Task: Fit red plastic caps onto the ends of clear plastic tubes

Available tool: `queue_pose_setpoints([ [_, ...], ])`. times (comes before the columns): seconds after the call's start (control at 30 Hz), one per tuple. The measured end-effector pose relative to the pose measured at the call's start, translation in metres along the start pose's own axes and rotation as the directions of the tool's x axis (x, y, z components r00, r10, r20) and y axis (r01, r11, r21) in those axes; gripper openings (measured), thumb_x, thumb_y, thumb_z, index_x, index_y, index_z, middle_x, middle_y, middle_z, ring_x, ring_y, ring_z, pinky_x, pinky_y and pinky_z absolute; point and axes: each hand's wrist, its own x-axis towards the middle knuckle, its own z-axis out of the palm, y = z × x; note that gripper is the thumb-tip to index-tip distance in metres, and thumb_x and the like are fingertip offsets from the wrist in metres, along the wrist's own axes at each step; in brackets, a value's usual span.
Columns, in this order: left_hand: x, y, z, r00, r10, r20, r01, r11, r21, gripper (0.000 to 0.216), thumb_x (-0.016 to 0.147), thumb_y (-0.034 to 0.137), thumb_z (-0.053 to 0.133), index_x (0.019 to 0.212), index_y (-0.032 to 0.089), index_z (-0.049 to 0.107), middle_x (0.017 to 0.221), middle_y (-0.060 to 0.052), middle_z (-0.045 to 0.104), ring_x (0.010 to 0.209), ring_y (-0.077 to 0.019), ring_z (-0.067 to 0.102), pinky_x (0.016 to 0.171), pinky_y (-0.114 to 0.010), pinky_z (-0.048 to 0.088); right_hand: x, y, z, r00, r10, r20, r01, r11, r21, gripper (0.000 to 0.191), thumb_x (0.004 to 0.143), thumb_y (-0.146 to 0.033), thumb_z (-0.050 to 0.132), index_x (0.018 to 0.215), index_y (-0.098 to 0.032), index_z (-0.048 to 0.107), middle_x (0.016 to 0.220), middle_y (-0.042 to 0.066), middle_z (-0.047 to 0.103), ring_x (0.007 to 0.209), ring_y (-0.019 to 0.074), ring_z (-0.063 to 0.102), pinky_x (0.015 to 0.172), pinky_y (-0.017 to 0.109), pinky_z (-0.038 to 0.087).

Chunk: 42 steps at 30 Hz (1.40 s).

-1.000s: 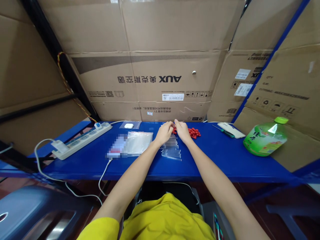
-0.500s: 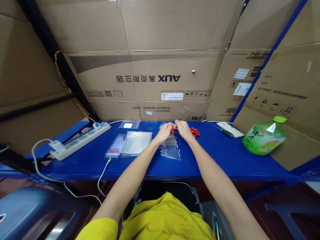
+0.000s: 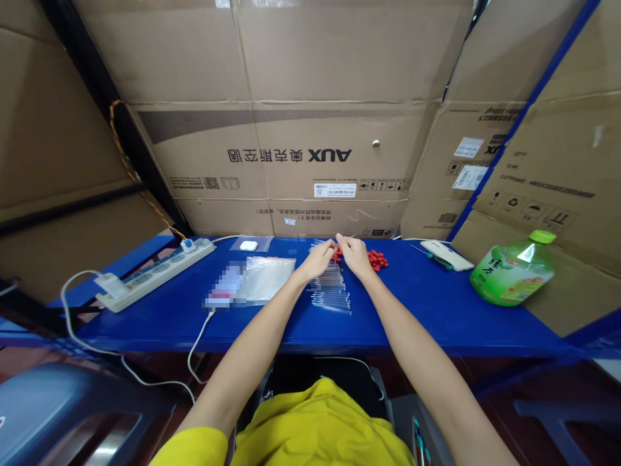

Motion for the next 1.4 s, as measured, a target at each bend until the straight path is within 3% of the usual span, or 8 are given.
queue_pose_setpoints([
  [0.17,-0.002,-0.001,0.002,0.996,0.066,-0.061,-0.042,0.938,0.343,0.016,0.092,0.014,0.038,0.081,0.021,0.047,0.08,-0.003,0.058,0.077,-0.0179,0.051,0.078,-0.03,0.041,0.0,-0.001,0.007,0.994,0.105,-0.034,-0.107,0.992,-0.066,0.063,0.095,-0.067,0.037,0.051,-0.023,0.045,0.051,0.002,0.048,0.054,0.0159,0.043,0.057,0.029,0.028],
  [0.33,0.0,0.003,0.007,0.995,0.046,-0.089,-0.011,0.93,0.368,0.018,0.093,0.014,0.037,0.082,0.02,0.05,0.082,-0.004,0.063,0.078,-0.0186,0.056,0.078,-0.03,0.042,0.005,-0.002,0.01,0.993,0.116,0.008,-0.116,0.99,0.084,0.059,0.094,-0.064,0.034,0.052,-0.024,0.04,0.05,0.0,0.043,0.053,0.0142,0.039,0.056,0.029,0.029],
  [0.63,0.003,0.001,0.012,0.994,-0.071,-0.088,0.091,0.964,0.248,0.022,0.091,0.014,0.038,0.08,0.019,0.055,0.083,-0.005,0.067,0.08,-0.0183,0.059,0.078,-0.029,0.043,0.005,0.009,0.008,0.987,0.127,0.098,-0.136,0.987,0.089,0.053,0.09,-0.061,0.039,0.052,-0.024,0.038,0.051,-0.002,0.037,0.054,0.0131,0.034,0.054,0.029,0.025],
  [0.83,0.001,0.004,0.011,0.996,-0.062,-0.07,0.066,0.996,0.058,0.021,0.089,0.012,0.04,0.075,0.019,0.055,0.076,-0.002,0.064,0.076,-0.0164,0.057,0.077,-0.027,0.044,0.008,0.011,0.005,0.982,0.154,0.108,-0.166,0.979,0.117,0.057,0.089,-0.068,0.041,0.053,-0.023,0.044,0.049,-0.001,0.042,0.053,0.0139,0.038,0.054,0.028,0.03],
  [0.97,-0.003,0.008,0.011,1.0,-0.009,-0.025,0.008,0.998,-0.057,0.019,0.095,0.017,0.04,0.085,0.018,0.057,0.073,0.0,0.063,0.073,-0.0143,0.057,0.078,-0.025,0.045,0.007,0.007,-0.003,0.988,0.147,0.039,-0.151,0.978,0.146,0.059,0.09,-0.072,0.043,0.06,-0.022,0.05,0.053,-0.001,0.05,0.056,0.0143,0.046,0.058,0.027,0.037],
  [1.13,-0.003,0.008,0.013,0.969,-0.048,-0.243,0.021,0.993,-0.113,0.014,0.095,0.031,0.057,0.094,0.018,0.063,0.093,-0.004,0.069,0.089,-0.0164,0.061,0.081,-0.025,0.047,0.004,0.002,-0.001,0.996,0.09,0.007,-0.09,0.98,0.178,0.045,0.093,-0.066,0.047,0.083,-0.023,0.056,0.068,-0.002,0.058,0.065,0.0148,0.054,0.06,0.024,0.042],
  [1.23,0.001,0.005,0.012,0.912,-0.117,-0.394,0.036,0.978,-0.205,0.015,0.089,0.032,0.065,0.092,0.017,0.068,0.099,-0.005,0.068,0.095,-0.0162,0.06,0.083,-0.024,0.046,0.002,0.001,0.006,0.988,0.105,0.113,-0.13,0.959,0.252,0.037,0.094,-0.06,0.047,0.097,-0.025,0.055,0.073,-0.003,0.059,0.064,0.0145,0.057,0.055,0.022,0.043],
  [1.4,0.004,0.002,0.005,0.91,-0.286,-0.3,0.093,0.846,-0.525,0.029,0.089,0.044,0.068,0.095,0.016,0.066,0.069,0.003,0.055,0.062,-0.0089,0.048,0.056,-0.02,0.035,-0.004,-0.001,0.015,0.948,0.071,0.311,-0.175,0.931,0.32,0.033,0.097,-0.056,0.042,0.09,-0.024,0.051,0.071,-0.005,0.054,0.05,0.0107,0.049,0.047,0.022,0.039],
])
